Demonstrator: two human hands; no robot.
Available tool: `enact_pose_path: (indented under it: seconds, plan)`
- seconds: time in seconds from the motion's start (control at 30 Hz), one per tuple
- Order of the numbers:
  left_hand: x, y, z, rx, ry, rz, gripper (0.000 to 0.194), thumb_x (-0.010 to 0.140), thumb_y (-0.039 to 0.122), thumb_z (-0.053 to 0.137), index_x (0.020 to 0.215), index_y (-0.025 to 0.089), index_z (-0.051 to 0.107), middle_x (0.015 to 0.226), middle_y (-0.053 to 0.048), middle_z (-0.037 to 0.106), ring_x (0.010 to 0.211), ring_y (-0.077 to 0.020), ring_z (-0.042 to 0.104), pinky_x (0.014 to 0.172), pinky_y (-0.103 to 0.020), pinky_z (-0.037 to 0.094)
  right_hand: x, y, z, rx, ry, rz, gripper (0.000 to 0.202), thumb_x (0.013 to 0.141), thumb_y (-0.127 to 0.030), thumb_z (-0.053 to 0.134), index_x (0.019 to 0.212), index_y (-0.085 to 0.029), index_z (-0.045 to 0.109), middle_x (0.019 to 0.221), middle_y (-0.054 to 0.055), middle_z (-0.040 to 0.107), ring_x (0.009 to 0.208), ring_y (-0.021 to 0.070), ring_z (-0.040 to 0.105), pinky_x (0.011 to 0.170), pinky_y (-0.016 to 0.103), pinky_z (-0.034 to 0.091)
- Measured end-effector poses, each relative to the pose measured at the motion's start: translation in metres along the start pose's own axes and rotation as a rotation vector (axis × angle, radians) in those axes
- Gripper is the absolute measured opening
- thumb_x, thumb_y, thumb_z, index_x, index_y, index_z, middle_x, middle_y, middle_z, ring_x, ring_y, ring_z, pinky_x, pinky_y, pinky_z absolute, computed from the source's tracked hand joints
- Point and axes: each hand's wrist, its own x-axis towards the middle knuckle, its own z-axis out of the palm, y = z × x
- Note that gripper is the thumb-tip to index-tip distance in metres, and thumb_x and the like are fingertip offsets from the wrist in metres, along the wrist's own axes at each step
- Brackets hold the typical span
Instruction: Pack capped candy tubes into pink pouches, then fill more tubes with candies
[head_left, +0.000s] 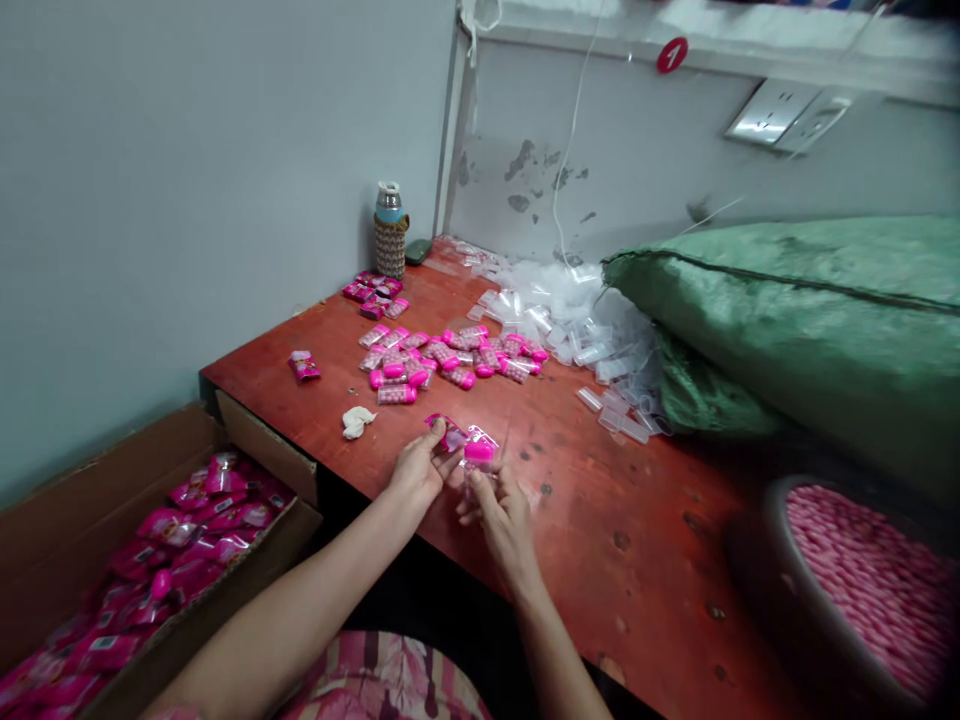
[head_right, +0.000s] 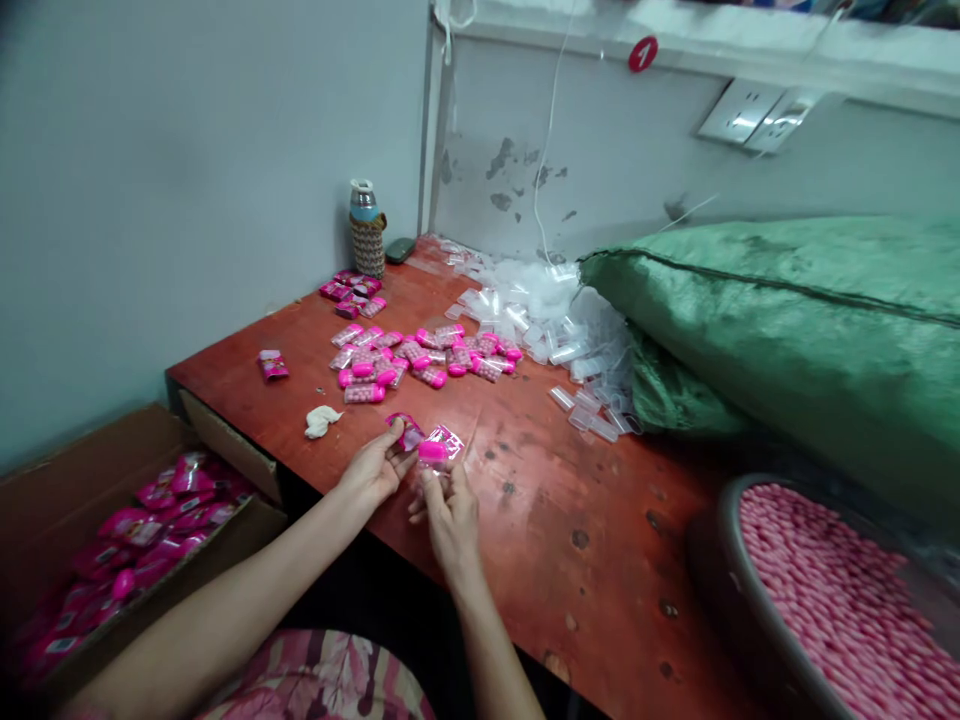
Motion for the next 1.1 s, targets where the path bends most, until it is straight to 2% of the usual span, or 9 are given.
enact_pose_path:
  seconds: [0.17,0.33,0.43,0.53,0.6,0.73,0.8,0.97,1.1]
  plan:
    - [-0.011,-0.008,0.005,0.057,-0.107,0.003,0.011,0.070,0.016,0.064,0.069,0.012,0.054,0.055,-0.002,0.059,0.046,-0.0118,0.057,0.042,-0.022,0.048,0.004,0.009,0.009,0.072,0.069,-0.006,0.026,0.079,-0.040,0.050,0.094,-0.019,0.049,0.065,-0.003,0.057,0.048,0.0100,0.056,0.043,0.020,0.048]
    - [-0.018,-0.009,0.005,0.194,-0.151,0.074,0.028,0.061,0.031,0.071,0.065,0.015,0.048,0.048,0.002,0.054,0.037,-0.0091,0.049,0.033,-0.018,0.037,0.009,0.012,0.011,0.188,-0.005,0.027,0.025,0.079,-0.040,0.051,0.092,-0.019,0.050,0.065,-0.003,0.058,0.045,0.0086,0.055,0.041,0.019,0.047]
    - [-0.019,-0.005,0.003,0.279,-0.247,0.088,0.031,0.060,0.035,0.071,0.066,0.015,0.048,0.048,0.002,0.054,0.038,-0.0093,0.049,0.035,-0.018,0.037,0.011,0.012,0.011,0.248,-0.033,0.036,0.024,0.079,-0.040,0.052,0.090,-0.018,0.049,0.064,-0.003,0.057,0.045,0.0084,0.055,0.041,0.018,0.047]
    - [-0.018,-0.004,0.002,0.357,-0.359,0.098,0.030,0.058,0.031,0.073,0.072,0.014,0.052,0.051,0.002,0.056,0.038,-0.0084,0.049,0.035,-0.018,0.035,0.011,0.015,0.011,0.166,0.038,-0.016,0.023,0.079,-0.038,0.051,0.092,-0.019,0.048,0.062,-0.004,0.057,0.045,0.0085,0.055,0.041,0.019,0.047]
    - [-0.017,-0.005,0.001,0.389,-0.389,0.079,0.031,0.057,0.029,0.073,0.074,0.014,0.053,0.052,0.002,0.057,0.036,-0.0084,0.048,0.033,-0.018,0.033,0.010,0.017,0.011,0.078,0.091,-0.064,0.022,0.080,-0.037,0.051,0.092,-0.019,0.048,0.061,-0.004,0.057,0.045,0.0088,0.055,0.042,0.019,0.048]
    - [-0.016,-0.007,-0.001,0.443,-0.433,-0.025,0.027,0.062,0.034,0.069,0.064,0.013,0.052,0.047,0.001,0.054,0.032,-0.0089,0.044,0.029,-0.019,0.029,0.009,0.020,0.011,-0.022,0.157,-0.110,0.021,0.079,-0.037,0.052,0.091,-0.020,0.049,0.059,-0.005,0.058,0.043,0.0090,0.055,0.043,0.020,0.048]
    - [-0.015,-0.006,-0.001,0.477,-0.467,-0.042,0.027,0.064,0.035,0.067,0.060,0.012,0.052,0.043,0.001,0.052,0.030,-0.0089,0.043,0.030,-0.020,0.029,0.009,0.020,0.010,0.028,0.132,-0.095,0.021,0.079,-0.037,0.052,0.090,-0.020,0.049,0.058,-0.005,0.057,0.042,0.0086,0.054,0.041,0.019,0.046]
    - [-0.016,0.006,0.001,0.638,-0.561,-0.026,0.028,0.064,0.034,0.067,0.056,0.009,0.058,0.044,-0.002,0.053,0.034,-0.0091,0.046,0.035,-0.021,0.033,0.011,0.018,0.003,0.318,-0.076,-0.012,0.022,0.079,-0.039,0.052,0.087,-0.018,0.048,0.066,-0.002,0.060,0.045,0.0083,0.055,0.039,0.018,0.044]
    - [-0.019,0.012,0.004,0.729,-0.598,-0.012,0.026,0.064,0.032,0.067,0.057,0.007,0.062,0.046,-0.005,0.056,0.038,-0.0105,0.049,0.039,-0.022,0.036,0.011,0.017,0.000,0.277,-0.061,-0.023,0.021,0.079,-0.037,0.053,0.086,-0.018,0.048,0.064,-0.003,0.059,0.043,0.0077,0.054,0.038,0.017,0.043]
